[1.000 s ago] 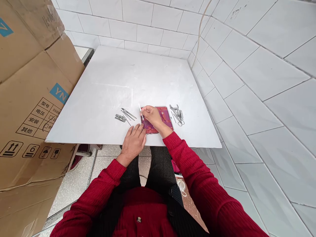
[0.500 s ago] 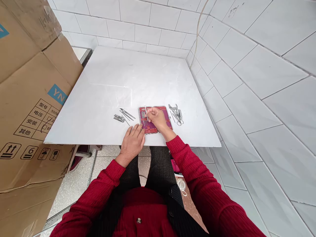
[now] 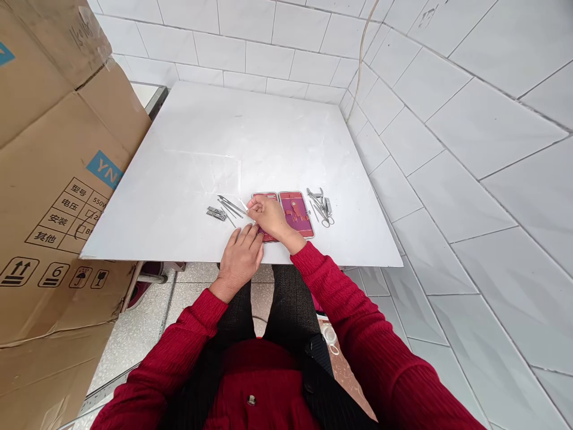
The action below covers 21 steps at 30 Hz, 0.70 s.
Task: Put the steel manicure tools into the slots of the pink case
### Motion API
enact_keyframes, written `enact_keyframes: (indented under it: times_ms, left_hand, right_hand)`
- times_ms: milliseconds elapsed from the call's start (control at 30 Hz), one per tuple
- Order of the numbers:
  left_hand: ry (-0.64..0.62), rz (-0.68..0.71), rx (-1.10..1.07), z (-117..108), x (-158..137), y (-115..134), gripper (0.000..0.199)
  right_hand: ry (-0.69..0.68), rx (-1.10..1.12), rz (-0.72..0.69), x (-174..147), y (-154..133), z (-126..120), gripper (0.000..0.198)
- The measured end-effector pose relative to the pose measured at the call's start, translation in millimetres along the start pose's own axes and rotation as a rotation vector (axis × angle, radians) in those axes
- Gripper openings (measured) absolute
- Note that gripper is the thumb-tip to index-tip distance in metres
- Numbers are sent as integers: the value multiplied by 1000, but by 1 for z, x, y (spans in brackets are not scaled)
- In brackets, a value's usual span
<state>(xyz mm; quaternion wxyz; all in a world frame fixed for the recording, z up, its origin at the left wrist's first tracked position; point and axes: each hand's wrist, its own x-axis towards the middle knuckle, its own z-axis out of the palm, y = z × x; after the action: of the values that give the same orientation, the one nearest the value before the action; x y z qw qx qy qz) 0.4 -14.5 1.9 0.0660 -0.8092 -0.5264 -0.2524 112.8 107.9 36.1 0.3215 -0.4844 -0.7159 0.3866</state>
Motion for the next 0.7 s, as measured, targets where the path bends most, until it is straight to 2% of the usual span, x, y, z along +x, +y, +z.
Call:
enact_keyframes:
  times_ms: [167,300,467,700]
  left_hand:
    - [12,13,27,-1,0,0,37]
    - [3,15,14,-1,-1,0,38]
    - [0,6,14,0,-1,0,36]
    - [0,0,0,0,0,1,36]
  right_hand:
    - [-21,-154,-24,7,-10,2,13]
    - [-16,-168,-13,11,-7,6,14]
    - [5,37,-2,5,2,5,10]
    - [73,312,67,2,11,-13,7]
